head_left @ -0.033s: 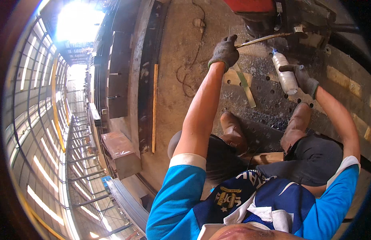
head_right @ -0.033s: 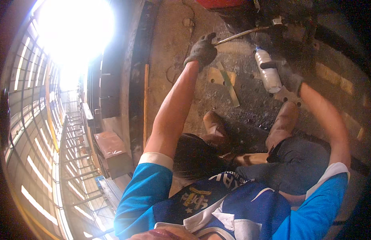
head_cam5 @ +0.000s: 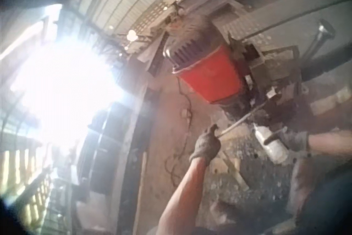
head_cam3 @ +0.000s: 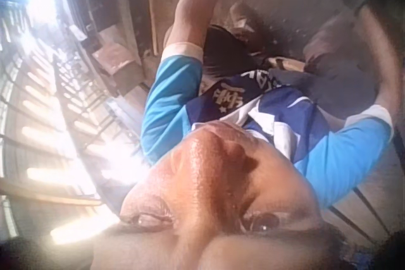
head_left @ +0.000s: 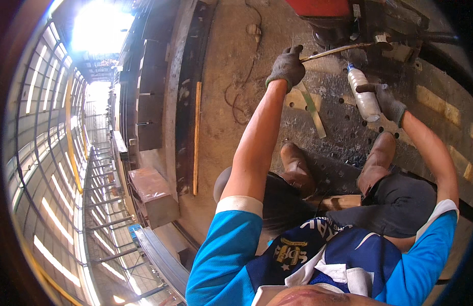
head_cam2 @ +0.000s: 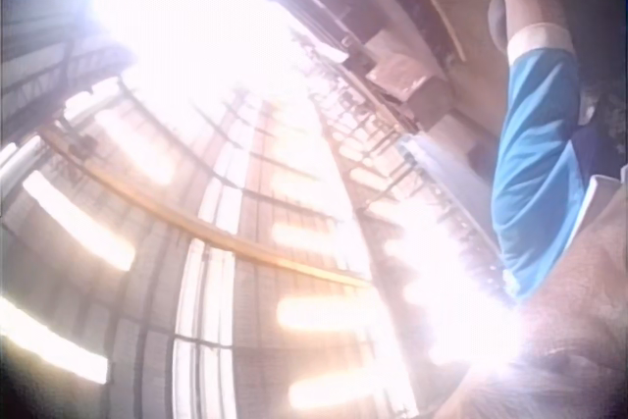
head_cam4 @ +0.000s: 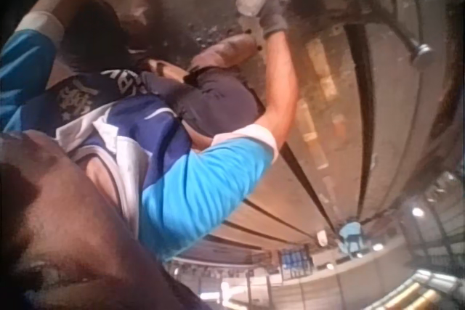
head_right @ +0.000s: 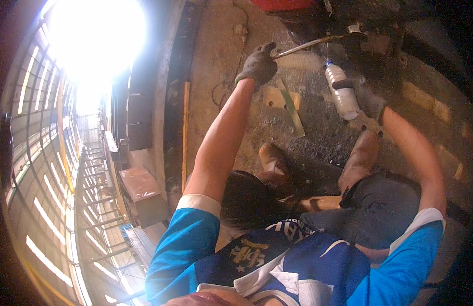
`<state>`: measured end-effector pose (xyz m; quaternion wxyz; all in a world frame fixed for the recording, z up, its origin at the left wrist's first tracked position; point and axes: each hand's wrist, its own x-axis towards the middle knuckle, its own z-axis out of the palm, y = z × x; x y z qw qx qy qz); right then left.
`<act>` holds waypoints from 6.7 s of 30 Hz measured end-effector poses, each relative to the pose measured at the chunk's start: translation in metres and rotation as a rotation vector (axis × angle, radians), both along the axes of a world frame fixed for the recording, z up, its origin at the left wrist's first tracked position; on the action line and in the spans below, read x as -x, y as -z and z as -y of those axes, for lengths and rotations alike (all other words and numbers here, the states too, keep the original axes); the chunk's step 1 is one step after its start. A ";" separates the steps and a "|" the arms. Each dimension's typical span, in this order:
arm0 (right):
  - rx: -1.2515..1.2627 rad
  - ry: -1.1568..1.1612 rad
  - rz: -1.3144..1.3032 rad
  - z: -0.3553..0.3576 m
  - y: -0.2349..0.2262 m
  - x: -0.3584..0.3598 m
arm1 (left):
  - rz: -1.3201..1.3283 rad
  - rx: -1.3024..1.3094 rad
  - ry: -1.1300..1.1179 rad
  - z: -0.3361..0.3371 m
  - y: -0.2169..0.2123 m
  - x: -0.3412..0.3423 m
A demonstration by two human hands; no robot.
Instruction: The person sits on the floor and operates a drill press to drill holes into a metal plate. They apply liquid from a bottle to the drilling area, adjust the plate, and clear metal shavings with a brush.
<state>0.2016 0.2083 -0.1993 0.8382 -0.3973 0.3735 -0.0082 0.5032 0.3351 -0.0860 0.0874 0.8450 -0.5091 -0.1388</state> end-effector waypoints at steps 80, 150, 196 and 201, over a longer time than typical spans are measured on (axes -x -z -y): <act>0.222 -0.106 0.060 0.011 0.021 0.017 | 0.443 -0.091 0.162 0.015 0.003 0.009; 0.263 -0.141 0.046 0.000 0.025 0.020 | -0.023 -0.011 0.090 0.011 0.065 -0.013; 0.538 -0.174 -0.131 0.010 0.043 0.028 | -0.070 -0.097 0.089 0.030 0.069 -0.011; -0.004 -0.053 -0.123 -0.008 -0.013 0.000 | -0.092 -0.063 0.129 0.024 0.068 -0.013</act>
